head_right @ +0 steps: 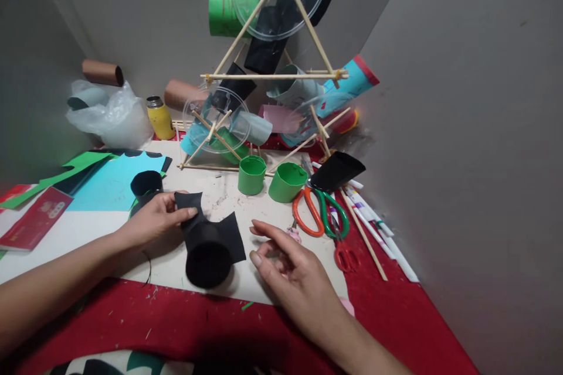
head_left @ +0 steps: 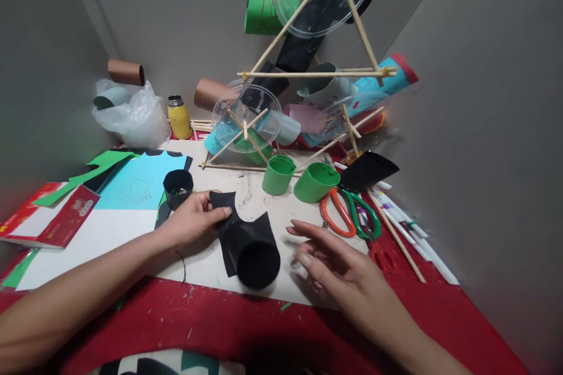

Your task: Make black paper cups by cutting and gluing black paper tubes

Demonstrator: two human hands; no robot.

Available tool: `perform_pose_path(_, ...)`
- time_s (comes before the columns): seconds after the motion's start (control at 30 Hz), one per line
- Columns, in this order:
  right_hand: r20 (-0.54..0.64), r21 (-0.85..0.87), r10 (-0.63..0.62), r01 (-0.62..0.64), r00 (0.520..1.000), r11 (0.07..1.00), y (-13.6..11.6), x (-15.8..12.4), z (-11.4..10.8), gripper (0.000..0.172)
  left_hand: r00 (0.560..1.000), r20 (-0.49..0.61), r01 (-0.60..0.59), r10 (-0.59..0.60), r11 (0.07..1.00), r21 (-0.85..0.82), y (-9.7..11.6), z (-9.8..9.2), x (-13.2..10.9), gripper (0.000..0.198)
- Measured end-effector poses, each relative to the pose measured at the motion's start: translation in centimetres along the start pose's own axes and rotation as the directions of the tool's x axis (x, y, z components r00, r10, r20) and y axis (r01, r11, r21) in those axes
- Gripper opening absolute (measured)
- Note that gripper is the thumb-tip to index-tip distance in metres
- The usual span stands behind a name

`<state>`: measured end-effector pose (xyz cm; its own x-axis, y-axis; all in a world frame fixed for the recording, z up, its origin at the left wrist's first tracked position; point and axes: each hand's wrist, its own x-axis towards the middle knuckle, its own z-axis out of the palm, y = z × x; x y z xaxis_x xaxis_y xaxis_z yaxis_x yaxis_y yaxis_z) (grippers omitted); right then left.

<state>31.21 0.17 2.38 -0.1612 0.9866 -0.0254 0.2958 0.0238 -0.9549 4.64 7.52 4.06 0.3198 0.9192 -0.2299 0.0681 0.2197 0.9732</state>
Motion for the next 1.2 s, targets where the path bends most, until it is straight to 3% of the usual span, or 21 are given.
perform_pose_path(0.1,-0.041,-0.012,0.008,-0.009,0.999,1.0,0.0,-0.2,0.0,0.048,0.998,-0.063,0.023,-0.014,0.989,0.146,-0.4,-1.0,0.5,0.04)
perform_pose_path(0.17,-0.073,-0.014,0.028,-0.029,0.997,0.999,-0.4,-0.3,0.0,0.048,0.993,-0.102,-0.019,0.056,0.943,0.332,-0.5,-1.7,0.2,0.051)
perform_pose_path(0.3,-0.073,-0.032,0.037,-0.039,0.997,0.999,-0.8,-0.5,-0.3,0.049,0.922,-0.122,-0.172,0.367,0.672,0.72,0.3,-2.1,-1.8,0.052)
perform_pose_path(0.37,-0.05,-0.044,0.033,-0.036,0.998,0.998,-0.9,-0.4,-0.4,0.05,0.869,-0.061,-0.255,0.49,0.551,0.795,1.2,-1.8,-2.9,0.047)
perform_pose_path(0.47,-0.054,-0.058,0.017,-0.02,0.998,0.998,-0.9,-0.4,-0.4,0.047,0.796,0.15,-0.441,0.587,0.392,0.807,2.6,-0.6,-3.7,0.045)
perform_pose_path(0.53,-0.054,-0.077,-0.005,0.0,0.999,0.997,-1.0,-0.3,-0.3,0.045,0.771,0.306,-0.525,0.558,0.285,0.802,3.4,0.4,-3.5,0.051)
perform_pose_path(0.6,-0.024,-0.102,-0.027,0.024,0.999,0.995,-1.2,-0.3,-0.4,0.044,0.782,0.415,-0.551,0.465,0.205,0.809,3.8,1.3,-2.9,0.06)
perform_pose_path(0.73,0.014,-0.144,-0.068,0.069,0.998,0.987,-1.4,-0.3,-0.6,0.041,0.796,0.528,-0.578,0.296,0.115,0.808,3.5,2.7,-1.6,0.072)
perform_pose_path(0.97,0.032,-0.218,-0.157,0.16,0.987,0.963,-1.4,-0.1,-0.7,0.033,0.81,0.557,-0.576,0.184,0.076,0.814,2.8,2.9,-1.3,0.076)
perform_pose_path(1.2,0.048,-0.237,-0.208,0.214,0.977,0.948,-1.1,-0.1,-0.6,0.032,0.774,0.594,-0.614,0.217,0.03,0.789,2.8,3.1,-1.4,0.078)
